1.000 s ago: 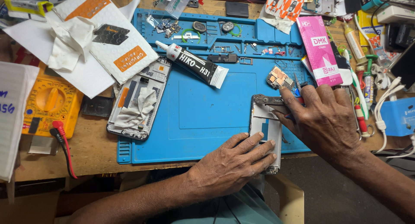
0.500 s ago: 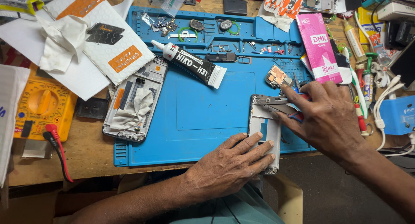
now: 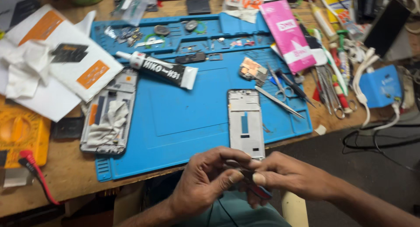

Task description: The person disassembles a smartphone, removes internal components, and uses pliers and a heat gun to work on the device's frame and connectors. They handle the motherboard, screen, and casing while repositioning parts on a cluttered workbench.

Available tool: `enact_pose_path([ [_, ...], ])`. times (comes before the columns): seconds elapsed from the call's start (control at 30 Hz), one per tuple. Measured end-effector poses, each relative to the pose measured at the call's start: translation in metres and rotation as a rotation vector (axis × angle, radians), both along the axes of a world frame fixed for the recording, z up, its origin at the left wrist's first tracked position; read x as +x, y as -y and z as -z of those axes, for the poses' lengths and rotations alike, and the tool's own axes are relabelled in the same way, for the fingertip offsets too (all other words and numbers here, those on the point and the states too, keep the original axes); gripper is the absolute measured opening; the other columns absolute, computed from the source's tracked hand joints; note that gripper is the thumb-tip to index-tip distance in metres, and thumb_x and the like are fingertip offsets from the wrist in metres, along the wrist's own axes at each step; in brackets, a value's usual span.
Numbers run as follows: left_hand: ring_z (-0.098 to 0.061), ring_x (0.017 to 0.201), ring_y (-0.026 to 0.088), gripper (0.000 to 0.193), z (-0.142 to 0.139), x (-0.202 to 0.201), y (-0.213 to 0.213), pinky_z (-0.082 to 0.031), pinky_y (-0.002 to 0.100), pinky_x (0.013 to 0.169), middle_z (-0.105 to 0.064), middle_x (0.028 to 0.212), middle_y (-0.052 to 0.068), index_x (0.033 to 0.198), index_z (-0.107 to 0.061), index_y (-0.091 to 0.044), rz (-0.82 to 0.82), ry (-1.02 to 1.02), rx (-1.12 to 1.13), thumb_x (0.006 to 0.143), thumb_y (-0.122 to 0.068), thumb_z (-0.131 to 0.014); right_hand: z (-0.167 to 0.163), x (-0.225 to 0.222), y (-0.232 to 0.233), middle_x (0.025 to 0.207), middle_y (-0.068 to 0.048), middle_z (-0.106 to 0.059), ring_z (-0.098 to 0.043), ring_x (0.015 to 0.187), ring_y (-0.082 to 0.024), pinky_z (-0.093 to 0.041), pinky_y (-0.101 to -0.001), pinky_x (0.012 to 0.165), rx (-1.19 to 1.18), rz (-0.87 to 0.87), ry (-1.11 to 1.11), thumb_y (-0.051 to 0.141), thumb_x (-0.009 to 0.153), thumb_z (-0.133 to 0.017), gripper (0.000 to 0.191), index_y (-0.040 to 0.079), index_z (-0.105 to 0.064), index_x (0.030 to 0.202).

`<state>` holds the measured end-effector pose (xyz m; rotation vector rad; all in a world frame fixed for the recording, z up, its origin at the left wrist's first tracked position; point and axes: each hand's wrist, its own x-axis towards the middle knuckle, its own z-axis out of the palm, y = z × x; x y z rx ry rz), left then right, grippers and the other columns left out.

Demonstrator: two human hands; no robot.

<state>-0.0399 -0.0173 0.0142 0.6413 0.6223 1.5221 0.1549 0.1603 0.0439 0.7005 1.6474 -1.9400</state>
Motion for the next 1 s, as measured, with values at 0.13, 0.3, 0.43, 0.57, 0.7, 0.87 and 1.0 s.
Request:
enact_pose_path([
  [0.13, -0.074, 0.097, 0.018, 0.034, -0.008, 0.025, -0.002, -0.063, 0.032, 0.082, -0.075, 0.116, 0.019, 0.132, -0.061, 0.006, -0.113, -0.045, -0.141, 0.104, -0.011, -0.061, -0.017, 0.001, 0.005, 0.110, -0.013, -0.078, -0.079, 0.093, -0.019, -0.065, -0.0331, 0.084, 0.028, 0.076, -0.261, 0.048, 0.101, -0.061, 0.057, -0.002, -0.067, 0.129],
  [0.3, -0.075, 0.106, 0.020, 0.031, -0.012, 0.041, -0.006, -0.063, 0.036, 0.091, -0.075, 0.120, 0.019, 0.129, -0.060, 0.006, -0.360, 0.024, -0.143, 0.101, -0.009, -0.060, -0.046, 0.018, 0.045, 0.133, -0.021, -0.057, -0.058, 0.116, -0.032, -0.045, -0.0453, 0.097, 1.586, -0.053, -0.442, 0.072, 0.080, -0.067, 0.102, 0.000, -0.045, 0.148],
  [0.43, -0.072, 0.108, 0.021, 0.030, -0.017, 0.060, -0.017, -0.060, 0.036, 0.094, -0.073, 0.122, 0.019, 0.130, -0.058, 0.006, -0.506, 0.194, -0.134, 0.103, -0.007, -0.059, -0.034, 0.020, 0.062, 0.147, -0.026, -0.039, -0.038, 0.137, -0.042, -0.029, -0.0586, 0.111, 1.837, -0.062, -0.552, 0.068, 0.070, -0.077, 0.116, -0.004, -0.036, 0.151],
  [0.57, -0.066, 0.116, 0.025, 0.034, -0.029, 0.073, -0.023, -0.055, 0.040, 0.103, -0.067, 0.132, 0.022, 0.138, -0.054, 0.006, -0.515, 0.324, -0.046, 0.108, -0.008, -0.059, -0.035, 0.015, 0.050, 0.135, -0.024, -0.048, -0.046, 0.131, -0.043, -0.038, -0.0547, 0.109, 1.839, -0.082, -0.429, 0.047, 0.057, -0.082, 0.113, -0.005, -0.040, 0.149],
  [0.7, -0.046, 0.149, 0.022, 0.061, -0.036, 0.049, -0.011, -0.037, 0.038, 0.126, -0.052, 0.157, 0.015, 0.152, -0.044, -0.004, -0.408, -0.221, 0.011, 0.099, -0.022, -0.066, -0.056, 0.006, 0.012, 0.127, -0.023, -0.055, -0.053, 0.117, -0.040, -0.046, -0.0507, 0.100, 1.699, -0.077, -0.319, 0.033, 0.060, -0.083, 0.101, 0.000, -0.048, 0.149],
  [0.87, -0.030, 0.150, 0.040, 0.089, -0.025, 0.021, -0.006, -0.026, 0.054, 0.121, -0.044, 0.154, 0.022, 0.147, -0.047, 0.002, -0.153, -1.537, 0.246, 0.080, -0.048, -0.078, -0.054, -0.013, -0.026, 0.123, -0.018, -0.063, -0.058, 0.115, -0.037, -0.049, -0.0499, 0.098, 1.824, -0.215, -0.295, 0.037, 0.068, -0.081, 0.078, 0.010, -0.062, 0.139],
  [1.0, -0.031, 0.153, 0.039, 0.080, -0.011, 0.020, -0.008, -0.026, 0.053, 0.124, -0.044, 0.157, 0.019, 0.143, -0.052, 0.001, -0.143, -1.707, 0.270, 0.083, -0.047, -0.074, -0.048, -0.027, -0.031, 0.121, -0.014, -0.066, -0.060, 0.114, -0.034, -0.049, -0.0487, 0.095, 1.839, -0.273, -0.343, 0.039, 0.071, -0.080, 0.066, 0.011, -0.068, 0.130],
])
